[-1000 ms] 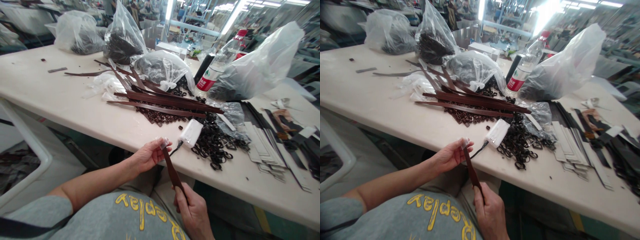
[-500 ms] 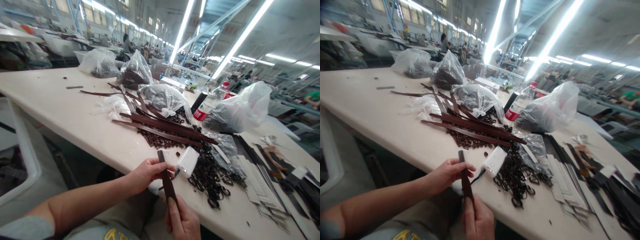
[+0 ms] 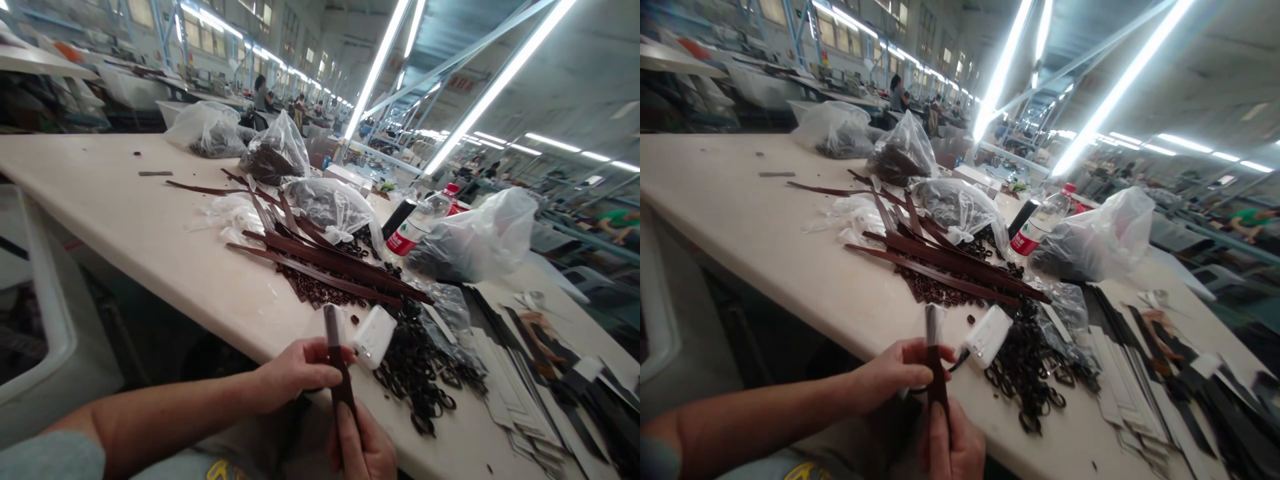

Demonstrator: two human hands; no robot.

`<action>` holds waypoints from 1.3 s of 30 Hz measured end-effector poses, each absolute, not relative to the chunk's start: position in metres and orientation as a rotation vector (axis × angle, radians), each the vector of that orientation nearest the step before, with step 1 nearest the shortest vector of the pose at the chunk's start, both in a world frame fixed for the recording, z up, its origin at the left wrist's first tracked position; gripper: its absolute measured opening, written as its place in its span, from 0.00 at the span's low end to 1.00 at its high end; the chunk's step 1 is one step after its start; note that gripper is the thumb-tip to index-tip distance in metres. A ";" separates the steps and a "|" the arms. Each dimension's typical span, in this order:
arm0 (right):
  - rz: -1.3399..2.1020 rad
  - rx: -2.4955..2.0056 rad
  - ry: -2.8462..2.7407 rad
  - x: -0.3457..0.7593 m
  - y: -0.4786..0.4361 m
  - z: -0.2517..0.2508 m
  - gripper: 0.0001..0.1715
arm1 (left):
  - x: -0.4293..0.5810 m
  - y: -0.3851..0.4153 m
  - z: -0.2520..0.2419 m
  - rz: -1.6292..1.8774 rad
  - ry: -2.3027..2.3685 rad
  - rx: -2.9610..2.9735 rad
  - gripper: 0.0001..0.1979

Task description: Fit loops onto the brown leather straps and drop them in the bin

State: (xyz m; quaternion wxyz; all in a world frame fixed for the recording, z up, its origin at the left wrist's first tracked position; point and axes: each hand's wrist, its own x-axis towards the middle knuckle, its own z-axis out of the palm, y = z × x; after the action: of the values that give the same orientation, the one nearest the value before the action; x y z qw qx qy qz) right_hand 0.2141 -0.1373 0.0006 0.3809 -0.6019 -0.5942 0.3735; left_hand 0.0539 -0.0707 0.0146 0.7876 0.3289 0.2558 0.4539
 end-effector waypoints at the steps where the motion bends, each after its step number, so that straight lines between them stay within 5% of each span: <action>1: 0.965 -1.535 -1.502 0.214 -0.139 0.000 0.31 | 0.051 -0.066 0.015 1.024 0.552 0.667 0.23; 8: 0.995 -1.553 -1.497 0.210 -0.148 -0.001 0.28 | 0.045 -0.040 0.010 1.219 0.634 0.468 0.23; 13: 0.969 -1.568 -1.497 0.210 -0.155 -0.001 0.26 | 0.040 -0.033 0.014 1.326 0.662 0.614 0.34; 23: 0.944 -1.640 -1.438 0.207 -0.155 0.004 0.26 | 0.068 -0.088 -0.016 0.956 0.568 0.606 0.16; 30: 1.197 -1.497 -1.452 0.221 -0.169 -0.001 0.24 | 0.041 -0.070 0.005 1.150 0.685 0.695 0.12; 35: 0.940 -1.509 -1.502 0.210 -0.155 0.016 0.26 | 0.051 -0.089 0.009 0.847 0.436 0.760 0.11; 39: 0.924 -1.469 -1.508 0.207 -0.149 0.014 0.24 | 0.047 -0.078 0.010 0.950 0.499 0.747 0.13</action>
State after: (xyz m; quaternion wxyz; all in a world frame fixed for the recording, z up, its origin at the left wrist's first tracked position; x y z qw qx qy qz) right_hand 0.2067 -0.1489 0.0137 0.4088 -0.5832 -0.5985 0.3668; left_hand 0.0472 -0.0778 0.0102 0.7939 0.3473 0.2322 0.4419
